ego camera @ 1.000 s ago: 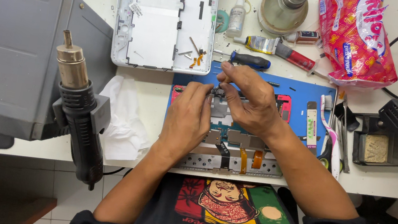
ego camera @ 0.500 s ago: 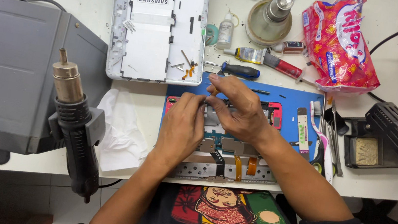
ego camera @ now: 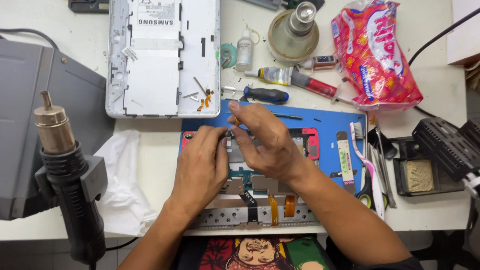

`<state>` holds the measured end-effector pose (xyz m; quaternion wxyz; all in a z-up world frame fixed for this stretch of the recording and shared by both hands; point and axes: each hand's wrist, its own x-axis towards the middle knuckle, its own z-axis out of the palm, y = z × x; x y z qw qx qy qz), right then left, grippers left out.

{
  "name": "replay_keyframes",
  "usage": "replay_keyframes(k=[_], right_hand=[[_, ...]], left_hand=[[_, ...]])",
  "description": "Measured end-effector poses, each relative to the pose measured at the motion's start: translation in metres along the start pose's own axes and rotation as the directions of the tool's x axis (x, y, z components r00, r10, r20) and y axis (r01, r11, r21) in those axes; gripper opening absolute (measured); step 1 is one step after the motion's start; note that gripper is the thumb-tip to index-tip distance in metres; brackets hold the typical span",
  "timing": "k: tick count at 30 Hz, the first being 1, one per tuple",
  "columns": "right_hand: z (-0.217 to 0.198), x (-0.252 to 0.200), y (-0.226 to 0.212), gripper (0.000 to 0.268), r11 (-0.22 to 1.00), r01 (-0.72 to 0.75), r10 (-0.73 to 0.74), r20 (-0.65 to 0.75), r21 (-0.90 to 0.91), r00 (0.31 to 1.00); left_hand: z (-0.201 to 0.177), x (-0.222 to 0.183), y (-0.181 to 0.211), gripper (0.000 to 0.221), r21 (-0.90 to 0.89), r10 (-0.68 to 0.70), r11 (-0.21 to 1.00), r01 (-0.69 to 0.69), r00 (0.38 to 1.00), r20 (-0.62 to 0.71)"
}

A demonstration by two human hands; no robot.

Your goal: The person disassembles a tablet by removing screws, prying off components, and detaching ribbon cables. They use a screwdriver, a prying tool, and tweezers to separate the motherboard and other internal parts from the chassis.

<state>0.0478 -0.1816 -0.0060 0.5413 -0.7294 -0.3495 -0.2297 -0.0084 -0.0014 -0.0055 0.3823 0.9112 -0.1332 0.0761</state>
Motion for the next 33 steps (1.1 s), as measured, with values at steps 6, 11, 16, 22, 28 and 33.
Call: replay_keyframes(k=[6, 11, 16, 22, 28, 33], right_hand=[[-0.001, -0.005, -0.001, 0.055, 1.000, -0.014, 0.014, 0.043, -0.013, 0.999], [-0.003, 0.001, -0.006, 0.053, 0.999, -0.044, 0.043, 0.045, 0.017, 0.998], [-0.004, -0.003, 0.000, 0.055, 0.993, -0.099, 0.096, 0.035, 0.063, 0.995], [-0.005, -0.006, 0.008, 0.057, 0.989, -0.116, 0.111, 0.056, 0.089, 0.992], [-0.013, -0.010, 0.017, 0.058, 0.948, -0.237, 0.231, 0.054, 0.210, 0.971], [-0.028, -0.007, 0.019, 0.059, 0.898, -0.292, 0.321, -0.035, 0.330, 0.946]], left_hand=[[0.011, -0.004, -0.008, 0.022, 0.068, 0.019, 0.998, -0.017, 0.999, -0.039], [0.009, -0.002, -0.006, 0.020, 0.040, 0.002, 0.999, -0.001, 1.000, -0.027], [0.003, 0.000, -0.001, 0.023, -0.015, -0.025, 1.000, 0.024, 1.000, -0.014], [0.002, 0.000, -0.001, 0.024, -0.034, -0.036, 0.999, 0.036, 0.999, 0.011], [-0.001, 0.003, -0.001, 0.026, -0.021, -0.048, 0.999, 0.048, 0.998, 0.033], [-0.002, 0.005, 0.002, 0.027, -0.040, -0.028, 0.999, 0.030, 0.999, 0.031]])
